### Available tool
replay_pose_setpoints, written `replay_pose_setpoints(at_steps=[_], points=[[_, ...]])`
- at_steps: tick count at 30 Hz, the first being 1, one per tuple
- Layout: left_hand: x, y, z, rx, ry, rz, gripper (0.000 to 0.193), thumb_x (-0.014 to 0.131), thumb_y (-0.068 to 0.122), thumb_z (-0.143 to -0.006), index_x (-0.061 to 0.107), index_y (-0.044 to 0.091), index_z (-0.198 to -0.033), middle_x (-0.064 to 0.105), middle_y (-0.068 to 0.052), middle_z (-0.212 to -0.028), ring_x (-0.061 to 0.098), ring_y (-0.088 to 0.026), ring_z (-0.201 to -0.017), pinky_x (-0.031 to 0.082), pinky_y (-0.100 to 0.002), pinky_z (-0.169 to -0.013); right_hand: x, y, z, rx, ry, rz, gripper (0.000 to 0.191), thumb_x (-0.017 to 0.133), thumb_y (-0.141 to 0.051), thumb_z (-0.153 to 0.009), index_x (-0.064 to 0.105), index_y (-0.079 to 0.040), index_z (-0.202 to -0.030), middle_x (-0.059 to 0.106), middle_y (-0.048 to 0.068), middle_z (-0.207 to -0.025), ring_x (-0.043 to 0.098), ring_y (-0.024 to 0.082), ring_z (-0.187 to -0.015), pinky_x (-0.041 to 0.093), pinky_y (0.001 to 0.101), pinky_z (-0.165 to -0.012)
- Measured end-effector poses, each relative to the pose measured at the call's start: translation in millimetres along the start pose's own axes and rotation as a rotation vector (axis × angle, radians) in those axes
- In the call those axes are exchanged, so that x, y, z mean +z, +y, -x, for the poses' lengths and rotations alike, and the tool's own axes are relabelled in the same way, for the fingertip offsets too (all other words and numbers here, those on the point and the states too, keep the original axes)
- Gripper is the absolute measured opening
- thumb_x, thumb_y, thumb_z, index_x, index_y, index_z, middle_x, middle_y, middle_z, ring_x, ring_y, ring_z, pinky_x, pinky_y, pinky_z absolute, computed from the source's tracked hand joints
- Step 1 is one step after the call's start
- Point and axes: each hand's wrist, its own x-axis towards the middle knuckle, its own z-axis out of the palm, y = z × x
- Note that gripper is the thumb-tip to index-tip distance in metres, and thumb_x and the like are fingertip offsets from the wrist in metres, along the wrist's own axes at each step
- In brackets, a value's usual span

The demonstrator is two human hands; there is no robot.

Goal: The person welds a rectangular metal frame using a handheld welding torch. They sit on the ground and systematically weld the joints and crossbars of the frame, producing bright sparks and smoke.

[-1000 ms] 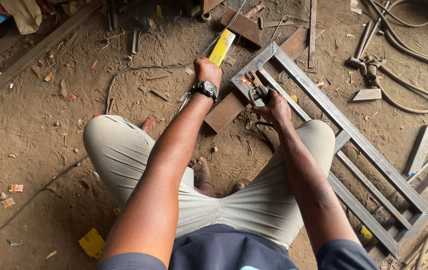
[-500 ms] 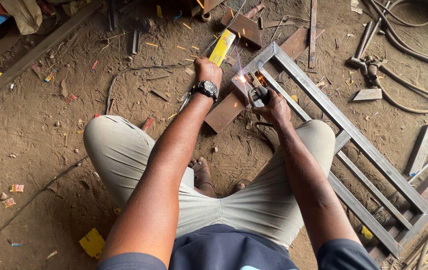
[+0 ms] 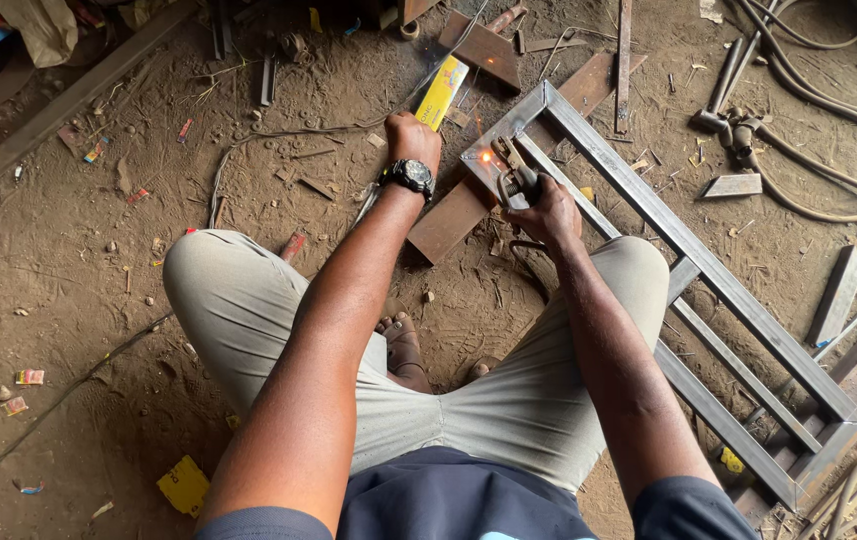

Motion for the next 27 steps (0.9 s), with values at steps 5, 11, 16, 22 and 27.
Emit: replay_pose_setpoints(at_steps=[5,11,16,22,27], points=[[0,2,0,-0.016,0.01,0.019,0.02,0.063,0.037,-0.095,0.076,0.023,-0.091,0.071,0.006,-0.077,0.062,-0.015,-0.079,0.039,-0.036,-0.063,0,2,-1,-0.007,-0.025,0.003,0.075,0.09,-0.043,-0.068,0.065,-0.01,-0.13,0.072,0.012,-0.112,0.071,0.024,-0.092,0.062,0.0393,-0.078],[4,3,-2,-0.006,0.003,0.044,0.019,0.063,0.036,-0.094,0.076,0.023,-0.092,0.071,0.006,-0.079,0.063,-0.015,-0.08,0.04,-0.037,-0.063,5,5,-4,-0.035,-0.001,0.022,0.087,0.092,-0.044,-0.065,0.06,-0.008,-0.136,0.072,0.014,-0.111,0.07,0.025,-0.095,0.061,0.0403,-0.08],[7,5,-3,0.002,-0.005,0.036,0.019,0.063,0.035,-0.095,0.077,0.022,-0.093,0.072,0.006,-0.08,0.063,-0.015,-0.081,0.04,-0.036,-0.063,7,7,-7,-0.048,-0.005,0.017,0.094,0.094,-0.047,-0.063,0.058,-0.008,-0.14,0.071,0.014,-0.114,0.07,0.026,-0.099,0.06,0.041,-0.083],[9,7,-4,-0.027,0.012,0.049,0.016,0.064,0.034,-0.093,0.077,0.023,-0.094,0.072,0.006,-0.082,0.063,-0.016,-0.085,0.04,-0.037,-0.064,11,10,-8,-0.034,0.005,0.054,0.094,0.093,-0.048,-0.064,0.057,-0.008,-0.141,0.07,0.015,-0.116,0.069,0.028,-0.102,0.06,0.043,-0.086],[11,7,-5,-0.03,0.014,0.089,0.019,0.063,0.036,-0.094,0.077,0.023,-0.093,0.072,0.006,-0.083,0.064,-0.016,-0.084,0.04,-0.038,-0.064,10,8,-6,-0.036,0.02,0.019,0.099,0.093,-0.05,-0.063,0.054,-0.008,-0.144,0.067,0.016,-0.117,0.068,0.027,-0.1,0.061,0.0442,-0.081]])
